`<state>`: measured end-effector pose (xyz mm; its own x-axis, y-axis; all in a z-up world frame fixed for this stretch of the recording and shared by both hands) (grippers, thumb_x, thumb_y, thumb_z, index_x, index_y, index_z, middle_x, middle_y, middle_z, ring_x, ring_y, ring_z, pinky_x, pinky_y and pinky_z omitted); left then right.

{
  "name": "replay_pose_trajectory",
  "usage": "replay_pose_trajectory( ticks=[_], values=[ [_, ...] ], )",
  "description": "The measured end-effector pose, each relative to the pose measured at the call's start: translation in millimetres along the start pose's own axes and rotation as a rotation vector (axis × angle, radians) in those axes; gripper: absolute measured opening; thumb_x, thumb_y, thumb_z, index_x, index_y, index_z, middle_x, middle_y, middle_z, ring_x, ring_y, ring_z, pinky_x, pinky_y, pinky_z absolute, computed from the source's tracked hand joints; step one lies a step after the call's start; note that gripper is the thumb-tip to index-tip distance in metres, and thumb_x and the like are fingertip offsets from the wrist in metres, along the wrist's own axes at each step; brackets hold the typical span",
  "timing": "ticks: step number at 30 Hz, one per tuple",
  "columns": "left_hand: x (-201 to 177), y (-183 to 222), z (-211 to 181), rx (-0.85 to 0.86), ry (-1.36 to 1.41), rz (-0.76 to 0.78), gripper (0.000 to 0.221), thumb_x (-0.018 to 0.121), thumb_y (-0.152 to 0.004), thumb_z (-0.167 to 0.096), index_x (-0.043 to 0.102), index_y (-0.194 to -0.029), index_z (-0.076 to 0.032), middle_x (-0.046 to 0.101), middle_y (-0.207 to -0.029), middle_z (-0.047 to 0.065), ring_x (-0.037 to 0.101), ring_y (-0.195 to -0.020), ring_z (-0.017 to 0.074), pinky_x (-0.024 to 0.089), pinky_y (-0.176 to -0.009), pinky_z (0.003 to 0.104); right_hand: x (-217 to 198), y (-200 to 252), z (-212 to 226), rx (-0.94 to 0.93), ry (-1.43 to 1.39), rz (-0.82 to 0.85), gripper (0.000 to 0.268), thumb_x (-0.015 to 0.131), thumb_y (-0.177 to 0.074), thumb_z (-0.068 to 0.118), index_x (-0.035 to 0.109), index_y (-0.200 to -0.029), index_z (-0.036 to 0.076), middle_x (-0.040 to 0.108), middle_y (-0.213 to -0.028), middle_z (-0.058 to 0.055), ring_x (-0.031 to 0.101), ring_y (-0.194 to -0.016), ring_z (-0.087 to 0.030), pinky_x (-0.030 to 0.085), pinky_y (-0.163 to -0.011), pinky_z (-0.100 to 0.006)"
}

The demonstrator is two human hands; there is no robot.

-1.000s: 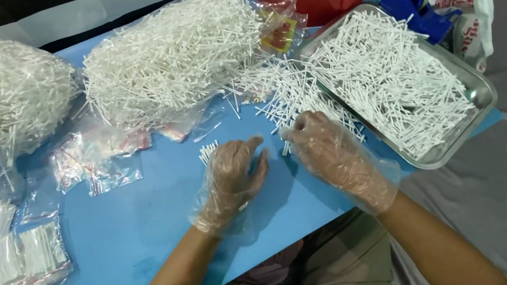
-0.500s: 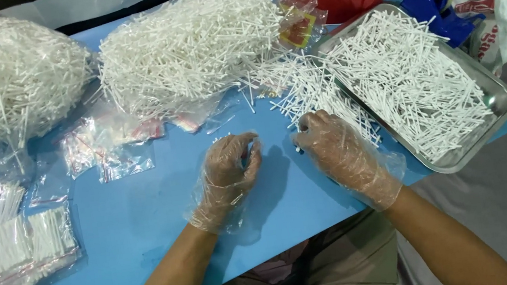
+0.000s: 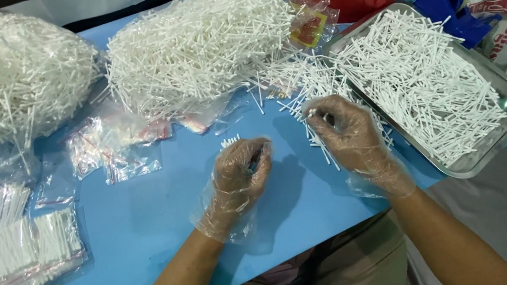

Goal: The person counts out small groups of cotton swabs by hand and places them into plastic bags.

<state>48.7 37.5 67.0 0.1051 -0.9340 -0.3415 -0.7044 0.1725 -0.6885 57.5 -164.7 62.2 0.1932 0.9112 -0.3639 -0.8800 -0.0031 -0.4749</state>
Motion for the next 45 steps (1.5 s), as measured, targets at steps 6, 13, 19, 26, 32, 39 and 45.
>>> replay_pose_trajectory(
  ticks=[6, 13, 19, 26, 32, 39, 45],
  values=[
    [9.0, 5.3, -4.7, -0.092, 0.131, 0.027, 0.007, 0.067, -0.084, -0.003, 0.073, -0.085, -0.006, 0.06, -0.057, 0.009, 0.061, -0.05, 0.0275, 0.053, -0.048, 0.034, 1.1, 12.1, -28.4, 0.238, -0.321, -0.13, 0.008, 0.064, -0.1, 0.0, 0.066, -0.105, 0.006, 0.074, -0.098, -0.014, 0.068, -0.086, -0.015, 0.058, -0.078, -0.027],
    [43.7, 36.3, 37.9, -0.513, 0.606, 0.092, 0.044, 0.075, -0.089, -0.009, 0.064, -0.129, 0.005, 0.069, -0.074, 0.015, 0.06, -0.063, 0.014, 0.051, -0.057, 0.03, 40.8, 35.1, -27.1, 0.466, -0.589, -0.227, 0.003, 0.064, -0.1, 0.004, 0.065, -0.101, 0.002, 0.072, -0.093, -0.016, 0.07, -0.08, -0.018, 0.059, -0.07, -0.024],
    [38.1, 36.9, 46.6, -0.579, 0.535, 0.023, 0.024, 0.065, -0.097, -0.01, 0.074, -0.112, 0.006, 0.075, -0.072, 0.016, 0.062, -0.059, 0.0113, 0.053, -0.055, 0.026, 55.4, 39.0, -44.4, 0.483, -0.618, -0.248, 0.006, 0.061, -0.101, 0.0, 0.066, -0.099, -0.004, 0.071, -0.092, -0.019, 0.072, -0.083, -0.02, 0.063, -0.074, -0.027],
    [41.6, 45.0, 70.5, -0.702, 0.639, 0.021, 0.016, 0.066, -0.097, -0.011, 0.074, -0.095, 0.003, 0.074, -0.069, 0.016, 0.064, -0.053, 0.0158, 0.054, -0.048, 0.028, 58.4, 44.4, -53.4, 0.515, -0.597, -0.204, 0.01, 0.067, -0.096, -0.003, 0.069, -0.105, -0.002, 0.072, -0.092, -0.019, 0.072, -0.082, -0.02, 0.064, -0.073, -0.03],
    [40.8, 45.2, 68.9, -0.744, 0.648, 0.022, 0.016, 0.066, -0.097, -0.01, 0.072, -0.09, 0.002, 0.072, -0.068, 0.015, 0.065, -0.054, 0.0166, 0.055, -0.049, 0.029, 52.9, 43.8, -49.6, 0.385, -0.532, -0.206, 0.02, 0.069, -0.095, -0.003, 0.069, -0.115, -0.003, 0.073, -0.094, -0.021, 0.073, -0.082, -0.021, 0.066, -0.071, -0.033],
    [29.8, 34.3, 52.3, -0.678, 0.559, 0.019, 0.018, 0.064, -0.098, -0.011, 0.072, -0.088, 0.001, 0.069, -0.063, 0.013, 0.064, -0.055, 0.0153, 0.057, -0.052, 0.028, 52.1, 43.5, -43.3, 0.349, -0.514, -0.19, 0.02, 0.064, -0.097, -0.004, 0.07, -0.116, -0.004, 0.074, -0.097, -0.023, 0.075, -0.084, -0.023, 0.068, -0.073, -0.035],
    [18.4, 23.5, 39.7, -0.585, 0.479, 0.05, 0.017, 0.062, -0.098, -0.007, 0.071, -0.085, 0.0, 0.067, -0.062, 0.011, 0.065, -0.057, 0.0156, 0.057, -0.054, 0.029, 50.8, 37.7, -19.0, 0.16, -0.406, -0.16, 0.025, 0.064, -0.099, -0.004, 0.067, -0.123, -0.006, 0.074, -0.098, -0.022, 0.074, -0.084, -0.021, 0.067, -0.071, -0.031]
  ],
)
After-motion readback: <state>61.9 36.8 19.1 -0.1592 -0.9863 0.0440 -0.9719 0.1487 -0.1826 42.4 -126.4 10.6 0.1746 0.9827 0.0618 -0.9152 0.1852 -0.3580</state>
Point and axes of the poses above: each hand's wrist, its own y-axis away from the middle knuckle, its own x-axis out of the palm, z = x × y, the point moved 8 cm from there along -y, towards the middle knuckle
